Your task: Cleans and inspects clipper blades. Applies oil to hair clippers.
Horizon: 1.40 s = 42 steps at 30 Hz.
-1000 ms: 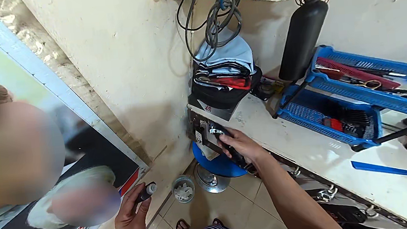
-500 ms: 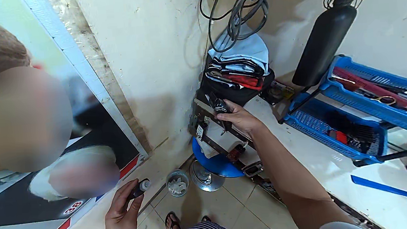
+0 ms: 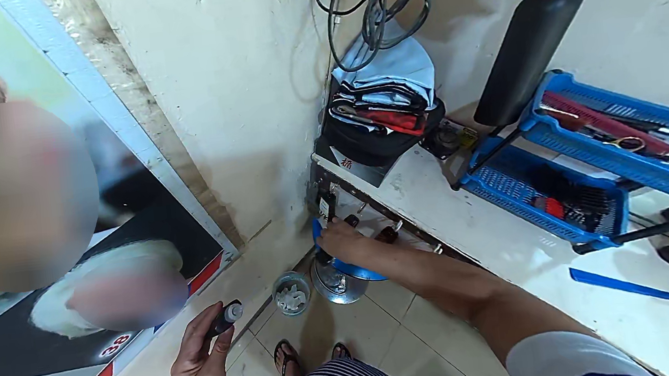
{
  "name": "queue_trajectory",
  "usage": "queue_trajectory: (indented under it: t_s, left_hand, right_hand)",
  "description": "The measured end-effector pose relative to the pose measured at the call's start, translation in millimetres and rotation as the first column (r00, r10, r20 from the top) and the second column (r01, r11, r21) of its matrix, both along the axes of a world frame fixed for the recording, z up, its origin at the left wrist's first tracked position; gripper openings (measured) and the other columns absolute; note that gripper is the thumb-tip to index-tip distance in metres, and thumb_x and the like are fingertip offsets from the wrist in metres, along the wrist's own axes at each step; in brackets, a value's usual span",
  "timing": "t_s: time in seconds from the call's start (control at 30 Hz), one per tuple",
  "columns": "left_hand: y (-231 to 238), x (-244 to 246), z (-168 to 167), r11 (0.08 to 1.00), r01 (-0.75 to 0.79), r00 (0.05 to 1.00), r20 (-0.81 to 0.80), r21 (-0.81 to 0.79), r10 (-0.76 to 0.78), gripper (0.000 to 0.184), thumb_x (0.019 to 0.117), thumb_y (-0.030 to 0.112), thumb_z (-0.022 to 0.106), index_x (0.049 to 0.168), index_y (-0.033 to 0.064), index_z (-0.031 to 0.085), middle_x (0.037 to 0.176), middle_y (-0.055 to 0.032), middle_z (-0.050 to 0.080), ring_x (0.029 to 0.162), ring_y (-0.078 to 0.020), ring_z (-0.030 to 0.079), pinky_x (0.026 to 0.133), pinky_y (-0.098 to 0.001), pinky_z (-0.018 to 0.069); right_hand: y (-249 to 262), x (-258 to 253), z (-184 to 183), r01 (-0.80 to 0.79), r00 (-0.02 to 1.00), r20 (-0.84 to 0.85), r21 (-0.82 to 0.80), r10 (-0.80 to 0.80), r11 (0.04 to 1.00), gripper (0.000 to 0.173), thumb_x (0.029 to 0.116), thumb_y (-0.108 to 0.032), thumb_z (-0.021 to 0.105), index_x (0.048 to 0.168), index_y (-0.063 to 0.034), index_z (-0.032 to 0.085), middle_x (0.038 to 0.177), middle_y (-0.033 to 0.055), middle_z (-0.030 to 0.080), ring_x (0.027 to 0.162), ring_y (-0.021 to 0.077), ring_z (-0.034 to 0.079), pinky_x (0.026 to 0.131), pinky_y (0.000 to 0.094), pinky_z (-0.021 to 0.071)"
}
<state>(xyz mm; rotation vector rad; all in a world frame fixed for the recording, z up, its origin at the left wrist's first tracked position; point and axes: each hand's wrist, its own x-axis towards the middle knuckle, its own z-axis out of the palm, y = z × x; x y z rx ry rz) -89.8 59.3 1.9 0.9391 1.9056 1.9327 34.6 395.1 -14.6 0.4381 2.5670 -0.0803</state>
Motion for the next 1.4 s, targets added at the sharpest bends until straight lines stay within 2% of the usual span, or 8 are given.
queue_trajectory:
  t_s: [0.2,0.4,0.57,0.73,0.87,1.13,1.3,1.4]
  left_hand:
    - [-1.0,0.6,-13.1,0.999,0.026,0.999,0.036,0.028,-0.027,0.037,0.0907,0.008,0.073,0.127,0.0023,0.069,0.131,-0.0073,0.066,0.115,-0.0177,0.066,0.098,-0.0306,0.0573]
    - [-7.0,-5.2,-18.7,0.999,0.034,0.999,0.024,0.02,-0.035,0.038,0.0911,0.01,0.074,0.127,0.0019,0.069,0.131,-0.0077,0.066,0.115,-0.0175,0.066,0.098,-0.0305,0.0572]
    - [-6.7,-8.0,-17.8,0.999,0.04,0.999,0.02,0.014,-0.041,0.038,0.0914,0.013,0.075,0.127,0.0015,0.069,0.131,-0.0078,0.066,0.114,-0.0173,0.066,0.098,-0.03,0.0574]
    - [-5.6,-4.2,-18.6,0.999,0.05,0.999,0.022,0.017,-0.05,0.037,0.0916,0.01,0.073,0.127,0.0005,0.068,0.131,-0.0092,0.066,0.115,-0.0185,0.066,0.098,-0.0302,0.0574]
    - [-3.2,6.0,-18.6,0.998,0.055,0.998,0.023,0.025,-0.055,0.038,0.0911,0.009,0.074,0.128,0.0019,0.069,0.131,-0.0083,0.066,0.115,-0.0181,0.066,0.098,-0.0301,0.0573]
    - [-5.1,39.3,-19.9,0.999,0.018,0.999,0.032,0.037,-0.019,0.038,0.091,0.013,0.076,0.127,0.0033,0.07,0.131,-0.0072,0.066,0.114,-0.0174,0.066,0.097,-0.0294,0.0579]
    - [-10.2,60.8,-26.1,1.0,-0.02,0.998,0.056,0.008,0.02,0.037,0.0909,0.011,0.074,0.127,0.0022,0.07,0.131,-0.009,0.066,0.115,-0.0191,0.066,0.097,-0.0304,0.058]
    - [-9.3,74.4,-26.9,1.0,-0.021,0.997,0.076,-0.02,0.022,0.037,0.0904,0.008,0.072,0.126,0.0008,0.069,0.13,-0.01,0.066,0.114,-0.0195,0.066,0.096,-0.0321,0.0584]
  right_hand:
    - [-2.1,-1.8,-25.0,0.103,0.899,0.386,0.272,-0.207,0.957,0.034,0.1027,0.005,0.04,0.132,0.0133,0.056,0.142,0.0285,0.053,0.134,0.0415,0.051,0.117,0.0559,0.0312]
    - [2.1,-5.9,-29.7,0.245,0.885,0.327,0.279,-0.332,0.929,0.035,0.1035,0.001,0.044,0.133,0.0152,0.054,0.142,0.0303,0.052,0.134,0.0432,0.051,0.118,0.0557,0.0314]
    - [4.0,-4.7,-31.9,0.121,0.95,0.233,0.34,-0.208,0.933,0.036,0.1018,0.0,0.048,0.135,0.0124,0.057,0.149,0.0298,0.048,0.144,0.0449,0.039,0.123,0.0605,0.0194]
    - [-36.9,12.2,-13.3,0.262,0.902,0.298,0.194,-0.311,0.945,0.033,0.1019,0.003,0.044,0.129,0.0181,0.053,0.138,0.0342,0.052,0.131,0.0468,0.052,0.109,0.0576,0.0416]
    - [-15.4,40.8,-34.1,0.267,0.825,0.406,0.333,-0.393,0.905,0.04,0.1013,0.002,0.046,0.137,0.02,0.045,0.147,0.0351,0.043,0.137,0.0463,0.047,0.113,0.0573,0.0376]
    - [-4.6,61.6,-42.6,0.111,0.785,0.503,0.461,-0.361,0.881,0.042,0.1032,-0.004,0.042,0.142,0.0141,0.044,0.146,0.0299,0.048,0.134,0.04,0.052,0.116,0.0555,0.0345]
    - [-19.5,58.1,-10.5,0.149,0.862,0.434,0.279,-0.263,0.949,0.032,0.1029,-0.006,0.047,0.124,0.0157,0.058,0.13,0.0341,0.057,0.121,0.0467,0.058,0.101,0.061,0.0461]
    - [-15.0,63.4,19.8,0.058,0.97,0.236,0.033,-0.064,0.998,0.035,0.096,-0.001,0.061,0.13,0.0027,0.06,0.123,0.0311,0.063,0.12,0.0497,0.058,0.103,0.0669,0.0434]
